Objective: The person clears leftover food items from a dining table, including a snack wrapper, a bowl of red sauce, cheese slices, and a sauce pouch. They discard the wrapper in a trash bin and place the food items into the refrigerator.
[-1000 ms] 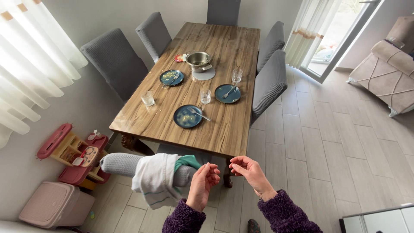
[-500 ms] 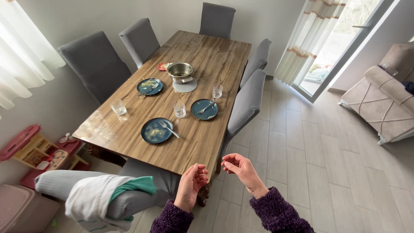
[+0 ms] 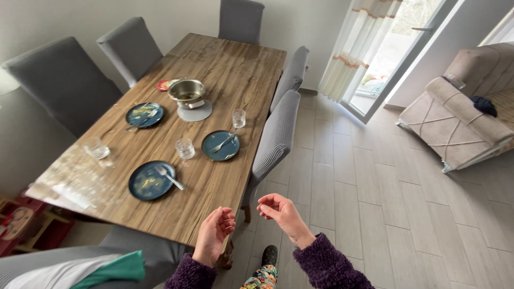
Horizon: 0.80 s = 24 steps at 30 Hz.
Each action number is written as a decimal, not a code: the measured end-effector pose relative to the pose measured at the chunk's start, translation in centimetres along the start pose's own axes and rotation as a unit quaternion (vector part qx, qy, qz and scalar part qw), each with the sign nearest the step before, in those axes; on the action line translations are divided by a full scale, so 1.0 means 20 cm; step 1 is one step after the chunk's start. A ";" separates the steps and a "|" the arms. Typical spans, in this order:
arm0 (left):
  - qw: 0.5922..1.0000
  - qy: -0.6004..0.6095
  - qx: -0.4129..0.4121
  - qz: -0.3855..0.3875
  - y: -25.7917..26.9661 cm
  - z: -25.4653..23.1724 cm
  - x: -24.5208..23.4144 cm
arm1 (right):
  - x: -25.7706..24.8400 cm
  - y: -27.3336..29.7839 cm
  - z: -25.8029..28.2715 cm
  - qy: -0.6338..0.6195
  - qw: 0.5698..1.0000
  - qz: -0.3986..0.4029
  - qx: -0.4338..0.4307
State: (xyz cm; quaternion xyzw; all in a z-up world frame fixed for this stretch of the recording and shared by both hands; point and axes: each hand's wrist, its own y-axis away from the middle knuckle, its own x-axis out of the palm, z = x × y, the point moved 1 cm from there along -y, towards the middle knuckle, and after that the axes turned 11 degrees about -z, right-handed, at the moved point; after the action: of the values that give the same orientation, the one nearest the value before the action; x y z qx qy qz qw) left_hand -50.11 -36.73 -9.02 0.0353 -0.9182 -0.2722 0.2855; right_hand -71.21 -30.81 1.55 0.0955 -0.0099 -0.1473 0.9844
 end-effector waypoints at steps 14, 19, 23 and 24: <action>0.999 0.034 0.017 -0.039 -0.63 -0.12 0.42 | -0.17 -0.82 0.17 0.029 0.998 0.049 0.033; 0.998 0.043 0.011 -0.048 -0.86 -0.16 0.62 | -0.21 -1.13 0.28 0.047 0.995 0.076 0.047; 0.998 0.050 0.011 -0.040 -1.02 -0.20 0.79 | -0.26 -1.32 0.36 0.058 0.994 0.089 0.037; 0.998 0.055 0.013 -0.037 -1.06 -0.20 0.83 | -0.28 -1.37 0.39 0.062 0.993 0.093 0.039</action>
State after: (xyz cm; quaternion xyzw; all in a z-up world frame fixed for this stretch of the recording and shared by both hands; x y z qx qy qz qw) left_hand -63.78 -60.32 -8.93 0.0876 -0.9027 -0.2681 0.3250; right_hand -84.73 -56.30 3.94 0.1412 0.0368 -0.0486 0.9881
